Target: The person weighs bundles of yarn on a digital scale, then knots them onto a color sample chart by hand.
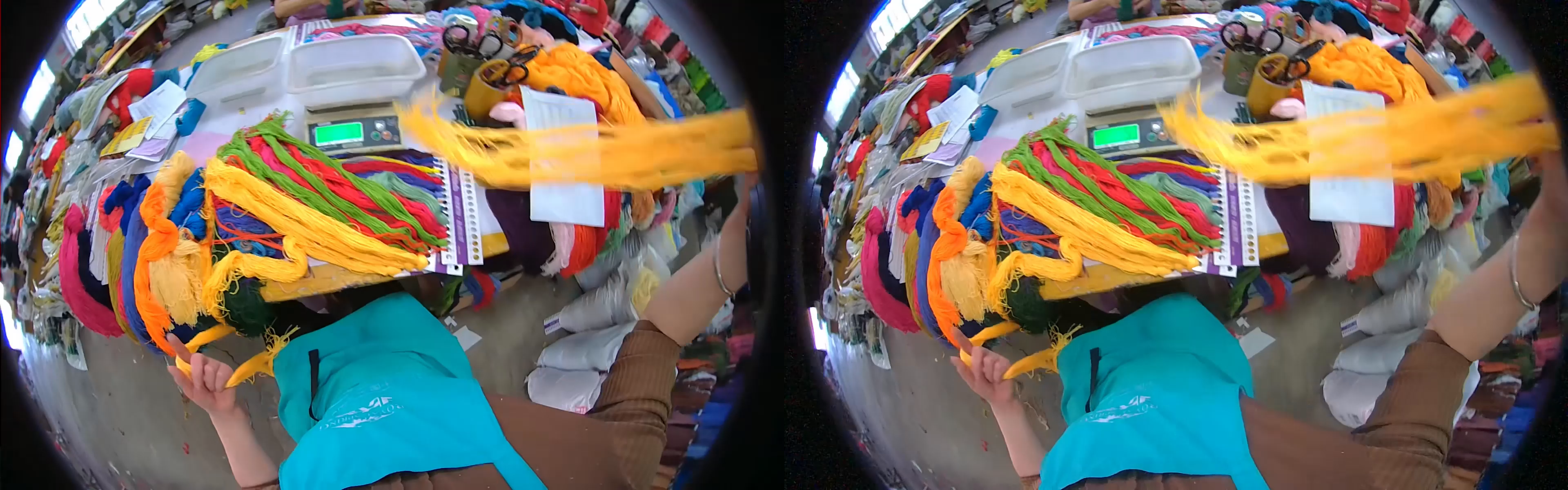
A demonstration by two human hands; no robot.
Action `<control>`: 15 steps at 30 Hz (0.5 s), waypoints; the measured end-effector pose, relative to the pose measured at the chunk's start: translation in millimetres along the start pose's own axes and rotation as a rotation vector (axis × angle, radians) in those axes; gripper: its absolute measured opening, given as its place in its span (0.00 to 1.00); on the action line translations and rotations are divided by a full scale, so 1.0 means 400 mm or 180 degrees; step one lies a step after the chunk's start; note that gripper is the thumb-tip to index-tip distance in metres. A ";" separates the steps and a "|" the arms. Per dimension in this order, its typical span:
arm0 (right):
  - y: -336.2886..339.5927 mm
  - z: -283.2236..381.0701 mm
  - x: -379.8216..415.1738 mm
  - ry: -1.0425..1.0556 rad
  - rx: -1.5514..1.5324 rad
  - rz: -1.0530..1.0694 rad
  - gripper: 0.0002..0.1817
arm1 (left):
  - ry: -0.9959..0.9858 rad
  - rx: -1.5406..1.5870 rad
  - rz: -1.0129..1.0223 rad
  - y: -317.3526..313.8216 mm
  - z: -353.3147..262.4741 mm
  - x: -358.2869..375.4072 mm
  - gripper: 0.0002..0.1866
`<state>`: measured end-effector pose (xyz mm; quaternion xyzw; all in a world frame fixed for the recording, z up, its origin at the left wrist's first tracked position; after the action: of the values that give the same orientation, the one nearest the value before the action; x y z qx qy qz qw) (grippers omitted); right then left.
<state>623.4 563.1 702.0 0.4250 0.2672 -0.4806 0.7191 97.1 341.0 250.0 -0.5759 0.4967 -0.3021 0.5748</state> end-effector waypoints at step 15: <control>-0.415 -0.420 0.722 -0.2480 0.0884 0.2133 0.11 | 0.1625 -0.3199 0.0898 -0.239 0.626 -0.128 0.09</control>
<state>589.1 545.6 331.0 0.3682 -0.2363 -0.3776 0.8161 332.1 463.7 314.3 -0.6153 0.7739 -0.0789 0.1276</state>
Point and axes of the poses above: each hand's wrist, its own x-axis away from the middle knuckle, its own y-axis out of the back of the hand, z = x × y, the point moved 8 cm from there along -x, towards the middle knuckle, and after that the axes turned 10 degrees about x, right-handed, at the moved point
